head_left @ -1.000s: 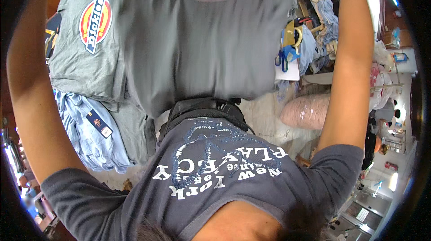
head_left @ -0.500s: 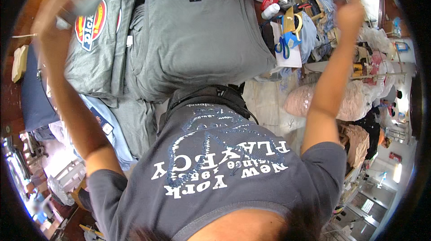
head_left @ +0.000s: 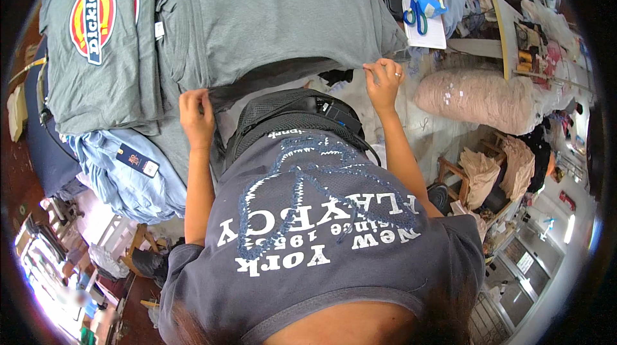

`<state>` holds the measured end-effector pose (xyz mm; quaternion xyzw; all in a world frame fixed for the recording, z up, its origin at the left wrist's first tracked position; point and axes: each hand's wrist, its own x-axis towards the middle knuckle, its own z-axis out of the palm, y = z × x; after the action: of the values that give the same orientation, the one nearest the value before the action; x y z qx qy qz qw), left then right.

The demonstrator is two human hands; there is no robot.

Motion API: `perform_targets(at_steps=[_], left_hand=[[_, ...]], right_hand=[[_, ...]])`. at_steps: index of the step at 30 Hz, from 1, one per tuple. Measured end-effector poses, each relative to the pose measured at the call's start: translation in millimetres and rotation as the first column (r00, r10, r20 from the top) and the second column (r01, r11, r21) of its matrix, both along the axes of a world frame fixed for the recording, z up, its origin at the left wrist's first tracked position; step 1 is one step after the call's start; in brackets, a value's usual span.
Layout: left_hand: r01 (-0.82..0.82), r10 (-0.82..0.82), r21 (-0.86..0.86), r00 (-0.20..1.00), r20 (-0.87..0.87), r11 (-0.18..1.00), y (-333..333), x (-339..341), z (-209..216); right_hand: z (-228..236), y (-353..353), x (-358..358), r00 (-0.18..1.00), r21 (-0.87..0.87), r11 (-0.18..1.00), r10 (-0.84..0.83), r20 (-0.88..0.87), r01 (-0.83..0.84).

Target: The person inspects and folds a series of t-shirts by hand, checking the collar and hems, and using scissors to trim a loose thread on one shirt before placing them into a stack on a work table.

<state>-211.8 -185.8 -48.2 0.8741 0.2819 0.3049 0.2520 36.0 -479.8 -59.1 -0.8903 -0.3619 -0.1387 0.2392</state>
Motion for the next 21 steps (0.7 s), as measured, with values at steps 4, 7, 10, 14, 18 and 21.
perform_targets(at_steps=[4, 7, 10, 14, 18, 21], left_hand=[[-0.15, 0.158, -0.463, 0.987, -0.022, 0.873, -1, 13, 5], [-0.178, 0.13, -0.467, 0.982, -0.134, 0.866, 2, 18, 9], [-0.174, 0.111, -0.575, 0.983, -0.143, 0.799, 12, 14, 3], [-0.05, 0.194, -0.844, 0.979, 0.064, 0.534, 20, 10, 2], [-0.047, 0.229, -0.883, 0.971, 0.069, 0.466, 21, 6, 5], [-0.066, 0.253, -0.885, 0.966, 0.06, 0.461, 21, 3, 6]], right_hand=[[-18, 0, -1, 0.922, 0.454, 0.875, 0.026, -0.386, 0.166], [-22, 6, 3, 0.755, 0.547, 0.717, 0.044, -0.655, 0.432], [-23, 12, 10, 0.605, 0.496, 0.707, 0.12, -0.787, 0.504], [-30, 11, 14, 0.57, 0.517, 0.683, 0.178, -0.802, 0.515], [-19, 10, 14, 0.54, 0.516, 0.653, 0.188, -0.82, 0.555], [-17, 7, 10, 0.528, 0.507, 0.643, 0.183, -0.829, 0.574]])
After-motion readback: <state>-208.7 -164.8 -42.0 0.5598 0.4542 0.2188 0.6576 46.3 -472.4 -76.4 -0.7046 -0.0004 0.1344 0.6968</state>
